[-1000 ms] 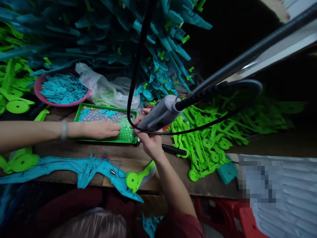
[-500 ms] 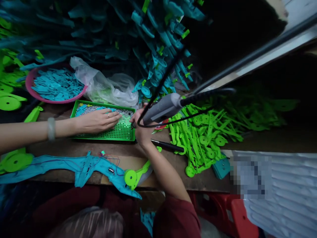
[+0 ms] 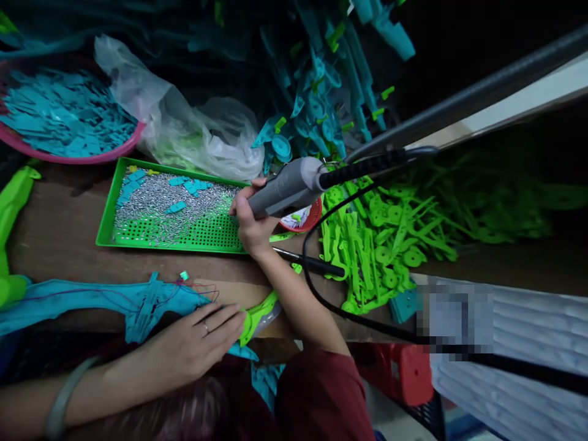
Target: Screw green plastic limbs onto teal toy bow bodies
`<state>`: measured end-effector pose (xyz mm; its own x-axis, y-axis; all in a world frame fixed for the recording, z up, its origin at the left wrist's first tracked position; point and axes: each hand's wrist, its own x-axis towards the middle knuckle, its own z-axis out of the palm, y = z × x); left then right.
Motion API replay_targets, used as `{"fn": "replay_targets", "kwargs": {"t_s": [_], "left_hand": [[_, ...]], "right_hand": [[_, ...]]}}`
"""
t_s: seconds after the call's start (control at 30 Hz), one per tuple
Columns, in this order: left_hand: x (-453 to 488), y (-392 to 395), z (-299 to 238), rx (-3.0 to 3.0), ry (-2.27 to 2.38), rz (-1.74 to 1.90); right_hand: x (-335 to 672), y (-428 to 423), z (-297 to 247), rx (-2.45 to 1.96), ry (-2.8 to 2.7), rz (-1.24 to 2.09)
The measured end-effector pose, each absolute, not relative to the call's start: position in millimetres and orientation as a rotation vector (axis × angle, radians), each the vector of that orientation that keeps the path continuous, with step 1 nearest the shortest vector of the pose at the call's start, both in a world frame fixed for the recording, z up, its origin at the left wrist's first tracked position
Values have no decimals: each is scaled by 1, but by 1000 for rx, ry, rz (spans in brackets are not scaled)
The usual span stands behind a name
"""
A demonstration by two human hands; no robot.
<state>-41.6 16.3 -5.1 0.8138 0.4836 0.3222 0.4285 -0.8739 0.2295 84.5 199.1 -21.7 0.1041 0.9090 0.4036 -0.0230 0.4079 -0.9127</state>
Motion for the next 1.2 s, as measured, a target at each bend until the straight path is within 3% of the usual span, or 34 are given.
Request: {"fn": "replay_targets", "kwargs": {"t_s": [0.4,0.67,0.83,1.2], "left_hand": [[-24,12,-37,2804,828,881],[-28,12,-39,2720,758,846],[-26,13,-36,2725,752,874],[-25,12,-36,2767,753,855]], "right_hand": [[79,196,-2,-981,-1231,797],[142,45,69,-1144,-1227,838],[147,-14,46,-1058,-1314,773],[161,-20,32,-1036,-1455,903]]}}
